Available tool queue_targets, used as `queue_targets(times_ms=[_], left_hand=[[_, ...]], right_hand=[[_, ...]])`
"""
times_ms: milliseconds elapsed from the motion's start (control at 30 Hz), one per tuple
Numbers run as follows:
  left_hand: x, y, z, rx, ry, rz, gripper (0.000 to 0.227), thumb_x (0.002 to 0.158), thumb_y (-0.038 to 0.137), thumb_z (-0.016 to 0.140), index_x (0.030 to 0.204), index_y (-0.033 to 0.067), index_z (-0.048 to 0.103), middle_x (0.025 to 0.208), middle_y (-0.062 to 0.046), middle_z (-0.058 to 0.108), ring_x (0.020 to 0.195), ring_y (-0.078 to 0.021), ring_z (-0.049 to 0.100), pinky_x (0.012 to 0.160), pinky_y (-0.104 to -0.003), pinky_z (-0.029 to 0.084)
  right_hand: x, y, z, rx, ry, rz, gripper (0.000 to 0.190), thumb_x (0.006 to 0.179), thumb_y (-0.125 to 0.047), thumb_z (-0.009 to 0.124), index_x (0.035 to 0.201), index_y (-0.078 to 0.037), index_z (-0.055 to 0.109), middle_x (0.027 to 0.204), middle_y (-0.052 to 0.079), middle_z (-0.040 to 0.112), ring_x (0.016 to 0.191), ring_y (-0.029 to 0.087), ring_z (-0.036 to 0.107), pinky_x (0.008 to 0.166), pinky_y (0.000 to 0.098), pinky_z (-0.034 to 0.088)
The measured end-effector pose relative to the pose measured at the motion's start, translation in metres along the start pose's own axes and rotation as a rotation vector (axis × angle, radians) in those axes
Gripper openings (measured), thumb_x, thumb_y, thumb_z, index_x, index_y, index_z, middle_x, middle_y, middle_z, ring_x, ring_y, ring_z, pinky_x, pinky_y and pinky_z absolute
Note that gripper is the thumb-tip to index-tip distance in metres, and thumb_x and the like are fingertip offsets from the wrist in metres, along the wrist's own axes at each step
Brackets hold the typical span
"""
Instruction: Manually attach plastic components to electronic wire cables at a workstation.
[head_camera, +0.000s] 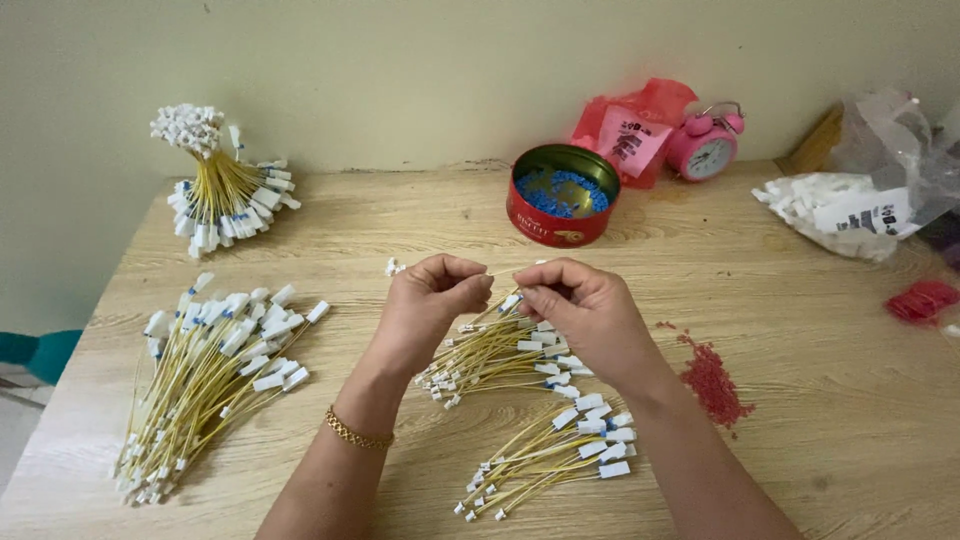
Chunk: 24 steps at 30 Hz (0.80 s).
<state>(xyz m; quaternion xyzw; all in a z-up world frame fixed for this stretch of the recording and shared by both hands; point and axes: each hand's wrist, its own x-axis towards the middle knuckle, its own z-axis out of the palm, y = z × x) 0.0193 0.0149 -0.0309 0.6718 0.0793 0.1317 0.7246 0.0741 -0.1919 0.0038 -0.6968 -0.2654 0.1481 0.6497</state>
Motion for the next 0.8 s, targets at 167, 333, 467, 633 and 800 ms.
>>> queue_targets(times_ms=[167,333,467,633,800], left_hand=[[-0.008,0.013,0.010,-0.309,-0.070,-0.090,0.017,0.092,0.005,0.070,0.108,-0.0002,0.069,0.093,-0.008,0.075,0.083,-0.0149,0.072,0.078,-0.031,0.063],[-0.009,0.006,0.018,-0.381,-0.095,-0.103,0.015,0.098,0.010,0.064,0.108,0.0000,0.069,0.094,-0.007,0.072,0.083,-0.0143,0.070,0.080,-0.032,0.063],[-0.012,0.005,0.024,-0.400,-0.093,-0.084,0.015,0.100,0.013,0.064,0.105,-0.0004,0.069,0.092,-0.006,0.071,0.082,-0.0134,0.067,0.080,-0.031,0.062],[-0.020,0.012,0.032,-0.495,-0.059,-0.115,0.017,0.100,0.015,0.065,0.103,-0.0007,0.069,0.089,-0.008,0.070,0.079,-0.0148,0.067,0.075,-0.030,0.060],[-0.022,0.007,0.040,-0.550,0.040,-0.111,0.015,0.098,0.014,0.068,0.104,0.0001,0.068,0.092,-0.008,0.070,0.080,-0.0150,0.066,0.073,-0.030,0.059]], right_hand=[[-0.006,-0.008,0.008,0.153,0.013,-0.059,0.021,0.095,-0.004,0.066,0.116,0.000,0.068,0.101,0.002,0.071,0.089,0.008,0.070,0.082,0.0245,0.061],[-0.019,-0.038,0.017,-0.280,0.171,-0.200,0.015,0.091,-0.007,0.074,0.106,-0.002,0.074,0.100,0.003,0.074,0.084,0.008,0.069,0.074,0.0236,0.059],[-0.022,-0.046,0.020,-0.525,0.207,-0.316,0.012,0.090,-0.008,0.076,0.102,-0.005,0.077,0.096,0.004,0.074,0.079,0.012,0.069,0.067,0.0278,0.055],[-0.020,-0.042,0.020,-0.685,0.262,-0.553,0.014,0.088,-0.006,0.077,0.102,-0.007,0.079,0.101,0.005,0.071,0.100,0.021,0.068,0.085,0.0346,0.055],[-0.020,-0.039,0.022,-0.652,0.252,-0.492,0.014,0.088,-0.008,0.077,0.102,-0.008,0.078,0.102,0.004,0.071,0.100,0.019,0.069,0.085,0.0334,0.056]])
